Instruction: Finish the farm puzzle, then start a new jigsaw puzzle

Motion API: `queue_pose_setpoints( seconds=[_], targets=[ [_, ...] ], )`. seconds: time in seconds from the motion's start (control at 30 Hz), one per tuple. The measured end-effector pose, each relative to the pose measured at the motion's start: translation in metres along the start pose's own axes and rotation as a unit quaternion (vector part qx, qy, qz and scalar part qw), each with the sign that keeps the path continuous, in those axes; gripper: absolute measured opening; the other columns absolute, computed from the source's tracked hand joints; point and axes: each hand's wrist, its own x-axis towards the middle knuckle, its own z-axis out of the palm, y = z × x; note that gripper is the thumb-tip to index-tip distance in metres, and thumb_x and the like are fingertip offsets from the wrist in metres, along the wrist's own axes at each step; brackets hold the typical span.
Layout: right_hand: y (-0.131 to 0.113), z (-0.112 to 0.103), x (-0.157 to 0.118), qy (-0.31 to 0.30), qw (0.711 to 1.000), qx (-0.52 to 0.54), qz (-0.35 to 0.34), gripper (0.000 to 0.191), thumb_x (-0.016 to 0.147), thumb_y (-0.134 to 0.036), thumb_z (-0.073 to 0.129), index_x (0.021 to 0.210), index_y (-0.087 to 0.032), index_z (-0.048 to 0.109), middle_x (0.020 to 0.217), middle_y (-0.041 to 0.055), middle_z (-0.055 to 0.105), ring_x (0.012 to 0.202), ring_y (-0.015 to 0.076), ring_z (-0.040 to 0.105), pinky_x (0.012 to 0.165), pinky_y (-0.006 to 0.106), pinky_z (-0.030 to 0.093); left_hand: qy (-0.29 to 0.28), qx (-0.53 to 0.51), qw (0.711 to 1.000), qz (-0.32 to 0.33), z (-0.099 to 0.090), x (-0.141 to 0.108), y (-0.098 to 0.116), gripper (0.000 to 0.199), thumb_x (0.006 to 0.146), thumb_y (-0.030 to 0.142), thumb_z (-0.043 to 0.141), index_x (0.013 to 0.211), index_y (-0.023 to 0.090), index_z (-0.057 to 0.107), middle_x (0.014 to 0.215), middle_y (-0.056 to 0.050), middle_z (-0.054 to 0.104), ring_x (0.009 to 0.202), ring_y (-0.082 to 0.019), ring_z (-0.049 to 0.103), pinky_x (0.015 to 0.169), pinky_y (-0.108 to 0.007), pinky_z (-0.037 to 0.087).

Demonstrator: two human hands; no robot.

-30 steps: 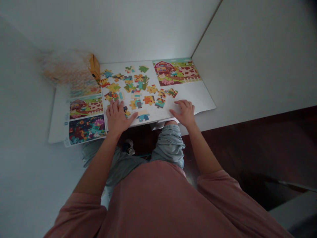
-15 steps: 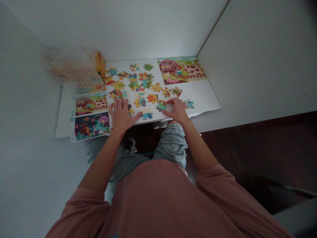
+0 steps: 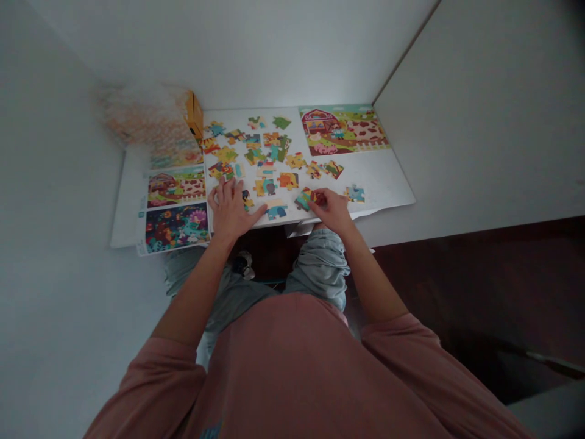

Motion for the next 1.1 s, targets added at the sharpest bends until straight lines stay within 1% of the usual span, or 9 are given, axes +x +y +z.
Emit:
queue_pose_setpoints(
  seconds=[0.1,0.13,0.3,0.4,0.6,0.7,0.77,0.97,1.1],
  targets=[
    [-0.004,0.000,-0.003,0.049,0.992,-0.113,-0.018,0.040,0.069,-0.048,0.038,0.103,-0.028,0.040,0.095,0.0061,0.043,0.091,0.0227,0.037,0.077,0.040,0.024,-0.001,-0.004,1.000,-0.001,-0.001,0.000,0.000,0.059,0.064,0.044,0.046,0.114,0.020,0.026,0.122,-0.004,0.019,0.113,-0.025,-0.001,0.090,-0.044,-0.002],
    [-0.006,0.000,-0.004,0.051,0.989,-0.136,-0.022,0.040,0.069,-0.049,0.037,0.103,-0.029,0.040,0.098,0.0062,0.041,0.092,0.0231,0.036,0.077,0.040,0.024,0.000,-0.005,1.000,0.000,-0.002,0.000,0.001,0.059,0.064,0.044,0.046,0.114,0.020,0.026,0.122,-0.004,0.019,0.113,-0.024,-0.001,0.090,-0.044,-0.002],
    [-0.025,0.007,-0.009,0.012,0.983,-0.176,-0.046,0.041,0.072,-0.051,0.027,0.106,-0.031,0.038,0.100,0.0058,0.038,0.092,0.0232,0.034,0.075,0.039,0.025,-0.015,-0.007,1.000,0.002,-0.004,0.001,0.001,0.063,0.062,0.047,0.046,0.115,0.019,0.026,0.122,-0.004,0.018,0.113,-0.024,-0.002,0.090,-0.044,-0.002],
    [-0.035,0.010,-0.006,-0.018,0.981,-0.182,-0.061,0.042,0.073,-0.051,0.024,0.107,-0.030,0.037,0.101,0.0063,0.038,0.092,0.0243,0.033,0.074,0.039,0.024,-0.020,0.011,1.000,0.001,-0.004,0.000,0.000,0.064,0.063,0.048,0.045,0.116,0.019,0.025,0.123,-0.003,0.018,0.113,-0.024,-0.003,0.091,-0.043,-0.002],
    [-0.032,0.013,0.032,-0.011,0.979,-0.194,-0.064,0.042,0.078,-0.040,0.020,0.117,-0.024,0.024,0.107,0.0082,0.034,0.097,0.0250,0.029,0.074,0.039,0.023,-0.018,0.057,0.998,-0.003,-0.002,-0.002,0.001,0.061,0.067,0.050,0.037,0.117,0.019,0.023,0.123,-0.002,0.017,0.113,-0.023,-0.004,0.091,-0.043,-0.002],
    [-0.025,0.015,0.051,-0.026,0.976,-0.201,-0.080,0.042,0.078,-0.040,0.024,0.115,-0.022,0.028,0.108,0.0093,0.032,0.096,0.0260,0.029,0.075,0.039,0.023,-0.026,0.060,0.998,-0.014,-0.003,-0.002,0.002,0.061,0.067,0.050,0.037,0.118,0.020,0.022,0.123,-0.002,0.016,0.113,-0.024,-0.004,0.090,-0.043,-0.001],
    [-0.022,0.015,0.055,-0.034,0.975,-0.199,-0.088,0.040,0.077,-0.040,0.025,0.112,-0.022,0.034,0.108,0.0091,0.032,0.096,0.0256,0.029,0.076,0.040,0.022,-0.030,0.053,0.998,-0.018,-0.005,-0.001,0.003,0.058,0.068,0.048,0.037,0.117,0.022,0.023,0.123,0.000,0.016,0.113,-0.024,-0.004,0.090,-0.043,-0.001],
    [-0.014,0.008,0.036,-0.010,0.982,-0.175,-0.067,0.041,0.076,-0.042,0.027,0.109,-0.019,0.038,0.105,0.0100,0.035,0.096,0.0243,0.030,0.079,0.040,0.021,-0.023,0.008,1.000,0.018,-0.008,-0.002,0.004,0.042,0.071,0.040,0.038,0.111,0.031,0.032,0.121,0.006,0.021,0.113,-0.022,0.003,0.090,-0.043,0.001],
    [-0.014,0.001,0.018,0.012,0.986,-0.159,-0.039,0.042,0.076,-0.040,0.026,0.114,-0.022,0.030,0.106,0.0085,0.036,0.097,0.0231,0.031,0.079,0.038,0.025,-0.022,-0.026,0.999,0.001,-0.009,-0.002,0.007,0.046,0.068,0.040,0.042,0.112,0.031,0.031,0.118,0.005,0.027,0.112,-0.024,0.007,0.090,-0.043,0.003]
  ],
)
